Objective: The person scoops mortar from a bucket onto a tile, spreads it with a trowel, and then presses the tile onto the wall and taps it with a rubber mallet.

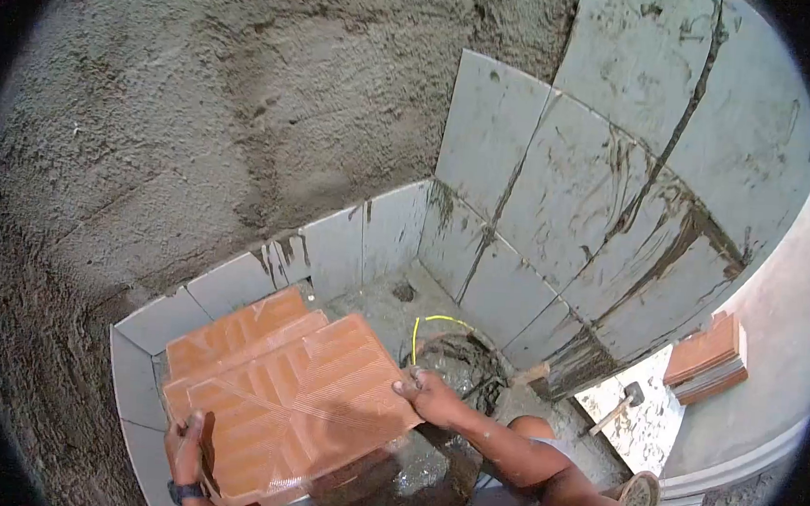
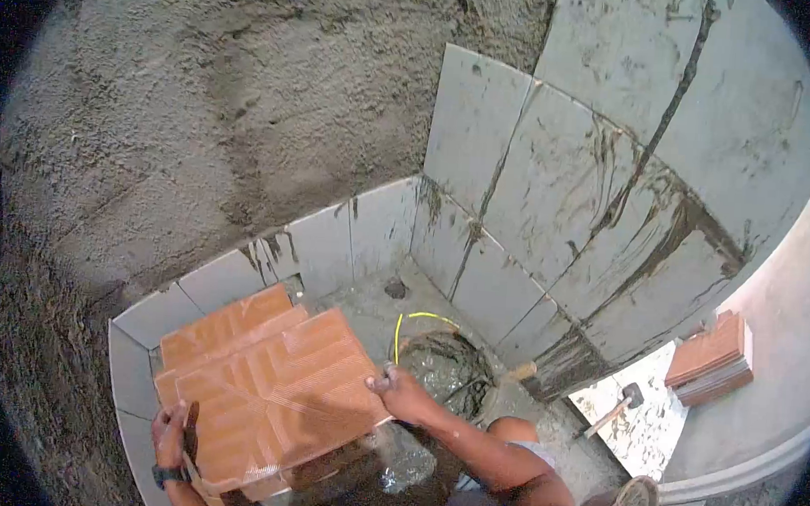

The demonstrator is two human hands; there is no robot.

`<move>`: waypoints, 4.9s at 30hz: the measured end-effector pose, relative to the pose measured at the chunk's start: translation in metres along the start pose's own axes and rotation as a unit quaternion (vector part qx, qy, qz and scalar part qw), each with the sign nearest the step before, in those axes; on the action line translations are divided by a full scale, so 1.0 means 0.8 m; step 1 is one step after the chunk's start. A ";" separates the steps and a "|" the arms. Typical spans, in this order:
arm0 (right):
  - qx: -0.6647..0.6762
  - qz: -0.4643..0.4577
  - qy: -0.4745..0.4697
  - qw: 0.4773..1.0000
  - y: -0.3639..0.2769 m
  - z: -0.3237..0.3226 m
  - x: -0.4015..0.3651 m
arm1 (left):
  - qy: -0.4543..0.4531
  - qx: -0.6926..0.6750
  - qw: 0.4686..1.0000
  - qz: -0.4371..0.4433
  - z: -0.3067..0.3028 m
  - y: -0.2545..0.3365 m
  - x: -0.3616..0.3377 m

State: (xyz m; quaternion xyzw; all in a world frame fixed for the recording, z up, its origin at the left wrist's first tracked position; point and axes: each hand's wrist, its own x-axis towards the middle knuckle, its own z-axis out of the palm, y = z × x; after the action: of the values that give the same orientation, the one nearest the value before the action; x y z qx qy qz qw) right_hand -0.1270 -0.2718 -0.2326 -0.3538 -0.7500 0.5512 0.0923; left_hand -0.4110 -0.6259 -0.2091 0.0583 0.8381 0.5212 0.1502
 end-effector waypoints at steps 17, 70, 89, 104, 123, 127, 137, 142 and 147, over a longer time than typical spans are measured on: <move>0.255 0.123 -0.061 0.957 -0.080 -0.034 -0.008 | -0.310 -0.246 0.907 0.146 0.082 0.113 -0.216; -0.709 -0.065 0.040 0.701 0.087 -0.222 -0.045 | -0.220 -0.464 0.856 -0.053 0.264 0.055 -0.212; -0.639 -0.057 -0.179 0.746 0.100 -0.155 -0.025 | -0.170 -0.475 0.861 -0.071 0.265 0.044 -0.209; -0.566 0.174 -0.325 0.737 0.123 -0.224 -0.001 | -0.181 -0.492 0.847 -0.085 0.266 0.057 -0.210; -0.670 -0.043 -0.099 0.735 0.171 -0.162 0.017 | -0.178 -0.360 0.910 0.106 0.271 -0.015 -0.217; -0.655 0.003 -0.133 0.744 0.134 -0.156 0.003 | -0.190 -0.268 0.915 0.233 0.270 -0.009 -0.211; -0.578 0.058 -0.209 0.786 0.132 -0.126 0.017 | -0.159 -0.309 0.924 0.160 0.285 -0.035 -0.210; -0.564 0.065 -0.204 0.798 0.144 -0.118 0.031 | -0.181 -0.407 0.895 0.001 0.279 -0.043 -0.208; -0.408 0.119 -0.309 0.851 0.241 -0.123 0.068 | -0.112 -0.342 0.924 0.130 0.284 -0.012 -0.217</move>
State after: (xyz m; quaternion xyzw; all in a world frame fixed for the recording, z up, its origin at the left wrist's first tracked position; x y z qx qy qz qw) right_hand -0.0321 -0.1350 -0.3816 -0.2576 -0.8494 0.2829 -0.3635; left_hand -0.1751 -0.4796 -0.2781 0.1694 0.5720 0.7810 0.1848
